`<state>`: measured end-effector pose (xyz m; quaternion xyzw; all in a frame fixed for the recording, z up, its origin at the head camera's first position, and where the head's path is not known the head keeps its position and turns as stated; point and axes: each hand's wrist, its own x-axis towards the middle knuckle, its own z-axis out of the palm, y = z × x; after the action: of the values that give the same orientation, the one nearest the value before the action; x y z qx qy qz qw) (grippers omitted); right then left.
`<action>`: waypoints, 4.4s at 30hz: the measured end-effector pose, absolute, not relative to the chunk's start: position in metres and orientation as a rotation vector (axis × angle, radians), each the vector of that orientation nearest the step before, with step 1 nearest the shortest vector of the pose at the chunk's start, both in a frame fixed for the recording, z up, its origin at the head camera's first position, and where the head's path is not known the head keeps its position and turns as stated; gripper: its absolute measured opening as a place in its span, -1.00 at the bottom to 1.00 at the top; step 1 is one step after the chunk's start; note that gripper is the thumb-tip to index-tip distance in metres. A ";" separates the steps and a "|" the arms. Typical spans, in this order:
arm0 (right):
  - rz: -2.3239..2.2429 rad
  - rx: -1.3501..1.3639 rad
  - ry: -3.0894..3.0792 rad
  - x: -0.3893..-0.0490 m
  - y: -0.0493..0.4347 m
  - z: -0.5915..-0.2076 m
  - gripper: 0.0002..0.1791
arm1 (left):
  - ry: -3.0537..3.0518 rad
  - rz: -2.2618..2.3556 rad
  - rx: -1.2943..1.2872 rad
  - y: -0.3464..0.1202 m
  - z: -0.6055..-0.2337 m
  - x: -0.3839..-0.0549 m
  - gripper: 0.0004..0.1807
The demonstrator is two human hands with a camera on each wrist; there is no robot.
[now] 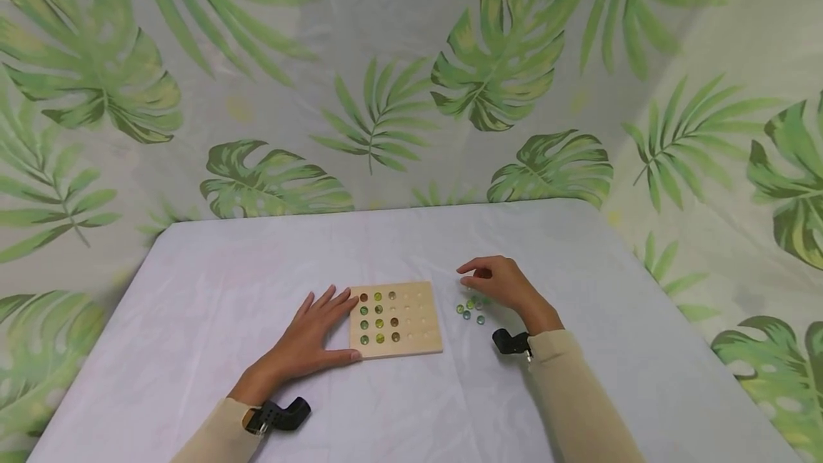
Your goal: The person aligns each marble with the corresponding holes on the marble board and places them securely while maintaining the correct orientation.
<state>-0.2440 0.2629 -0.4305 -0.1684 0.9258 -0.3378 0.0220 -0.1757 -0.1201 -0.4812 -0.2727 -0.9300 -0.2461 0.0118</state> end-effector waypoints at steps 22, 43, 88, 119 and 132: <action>-1.036 -0.423 2.832 -0.242 0.275 -0.441 -0.75 | -2.912 -0.759 -0.860 -0.120 -0.483 -0.178 0.07; -0.958 -0.386 2.866 -0.247 0.275 -0.447 -0.69 | -2.924 -0.760 -0.843 -0.122 -0.481 -0.177 0.07; -0.963 -0.392 2.854 -0.246 0.277 -0.446 -0.75 | -2.903 -0.796 -0.855 -0.122 -0.481 -0.178 0.06; -1.085 -0.603 2.813 -0.249 0.226 -0.431 -0.76 | -2.902 -0.806 -0.864 -0.122 -0.475 -0.178 0.05; -1.104 -0.617 2.747 -0.248 0.204 -0.440 -0.79 | -2.924 -0.785 -0.857 -0.120 -0.481 -0.177 0.05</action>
<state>-0.2482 0.2041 -0.4401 -0.2037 0.9067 -0.3645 0.0588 -0.1772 -0.1204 -0.4805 -0.2724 -0.9293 -0.2495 -0.0026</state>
